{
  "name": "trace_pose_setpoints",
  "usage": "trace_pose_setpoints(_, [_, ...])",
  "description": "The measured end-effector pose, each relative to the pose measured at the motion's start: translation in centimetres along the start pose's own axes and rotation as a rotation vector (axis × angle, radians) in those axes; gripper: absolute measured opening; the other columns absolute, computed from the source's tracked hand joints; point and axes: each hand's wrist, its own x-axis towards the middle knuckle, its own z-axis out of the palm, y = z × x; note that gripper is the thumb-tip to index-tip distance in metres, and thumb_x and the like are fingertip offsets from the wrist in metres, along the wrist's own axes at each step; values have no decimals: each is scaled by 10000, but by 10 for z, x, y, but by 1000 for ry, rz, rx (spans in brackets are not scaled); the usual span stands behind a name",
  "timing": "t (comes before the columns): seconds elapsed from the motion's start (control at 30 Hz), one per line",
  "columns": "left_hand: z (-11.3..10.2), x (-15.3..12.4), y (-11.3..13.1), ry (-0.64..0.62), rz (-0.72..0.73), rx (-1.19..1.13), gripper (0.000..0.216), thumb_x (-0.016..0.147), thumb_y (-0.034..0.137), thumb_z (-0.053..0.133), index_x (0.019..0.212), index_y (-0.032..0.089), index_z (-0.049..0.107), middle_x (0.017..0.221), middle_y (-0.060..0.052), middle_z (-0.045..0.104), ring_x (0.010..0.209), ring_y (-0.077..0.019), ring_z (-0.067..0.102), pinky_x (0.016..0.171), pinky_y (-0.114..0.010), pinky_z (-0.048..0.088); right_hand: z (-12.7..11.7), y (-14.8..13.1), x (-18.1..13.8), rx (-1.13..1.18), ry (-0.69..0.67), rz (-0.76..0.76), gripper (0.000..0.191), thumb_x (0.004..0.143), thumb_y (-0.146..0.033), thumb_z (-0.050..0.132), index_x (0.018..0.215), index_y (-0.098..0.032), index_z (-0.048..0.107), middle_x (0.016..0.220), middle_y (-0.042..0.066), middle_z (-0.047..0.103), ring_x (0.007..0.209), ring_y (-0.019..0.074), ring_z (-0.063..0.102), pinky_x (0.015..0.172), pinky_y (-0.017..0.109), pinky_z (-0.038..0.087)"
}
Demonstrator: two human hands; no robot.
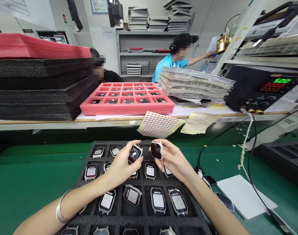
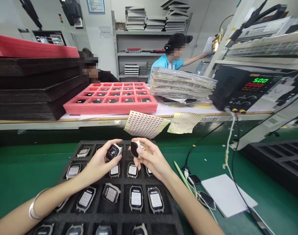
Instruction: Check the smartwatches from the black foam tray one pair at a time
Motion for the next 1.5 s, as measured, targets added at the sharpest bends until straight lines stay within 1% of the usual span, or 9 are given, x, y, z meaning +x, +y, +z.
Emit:
trace_pose_setpoints(0.23, [0,-3,3,-9,-43,-25,396,838,217,528,1224,203,442,1095,-53,595,986,-205,571,877,-314,425,0,2,-1,45,-24,26,344,852,-248,649,1191,-222,593,981,85,665,490,83,591,404,165,452])
trace_pose_setpoints(0.4, [-2,-3,3,-15,-48,-51,401,835,217,530,1225,208,439,1119,-54,584,1022,-212,557,900,-315,413,-1,2,-1,50,-37,21,327,848,-238,650,1171,-216,603,987,100,679,489,88,596,392,157,453])
trace_pose_setpoints(0.6, [-5,-2,3,-48,-39,-40,336,810,164,514,1143,188,478,1088,-53,582,986,-201,543,861,-296,402,-1,2,-3,11,-36,34,293,826,-213,672,1117,-208,629,962,92,687,463,101,610,392,181,473])
trace_pose_setpoints(0.73, [-5,-2,3,-54,-18,-55,357,813,174,516,1166,191,461,1085,-49,583,1014,-200,536,861,-282,398,1,1,-4,1,-37,36,297,830,-226,671,1124,-209,628,964,89,686,462,105,620,401,192,488])
trace_pose_setpoints(0.9, [-6,-4,4,-83,-17,-17,333,809,175,518,1139,188,475,1021,-35,598,904,-178,557,792,-264,415,3,0,-5,-20,-30,35,287,828,-222,673,1113,-208,637,944,83,690,454,105,619,392,186,488])
trace_pose_setpoints(1.03, [-6,-4,5,-78,4,-7,357,808,176,518,1161,190,463,1077,-45,592,954,-185,553,830,-272,415,4,-2,-5,-29,-27,27,292,823,-224,678,1112,-210,640,946,79,689,449,102,620,399,191,500])
trace_pose_setpoints(1.17, [-7,-3,5,-79,0,3,347,798,166,514,1142,189,476,1055,-41,604,931,-183,568,813,-266,427,5,-2,-6,-31,-29,29,295,811,-224,693,1102,-210,647,927,66,686,446,104,619,395,193,499])
trace_pose_setpoints(1.37, [-8,-4,6,-79,15,11,354,803,174,517,1153,193,475,1079,-44,604,1005,-199,552,861,-281,415,9,-4,-8,-43,-22,30,313,797,-238,707,1102,-209,641,944,70,682,435,101,607,391,204,496])
trace_pose_setpoints(1.5, [-8,-4,9,-70,2,2,339,826,198,503,1163,200,466,1064,-38,604,987,-193,555,852,-279,416,12,-5,-9,-58,-3,30,305,795,-247,712,1090,-206,647,940,70,684,431,94,599,388,195,486])
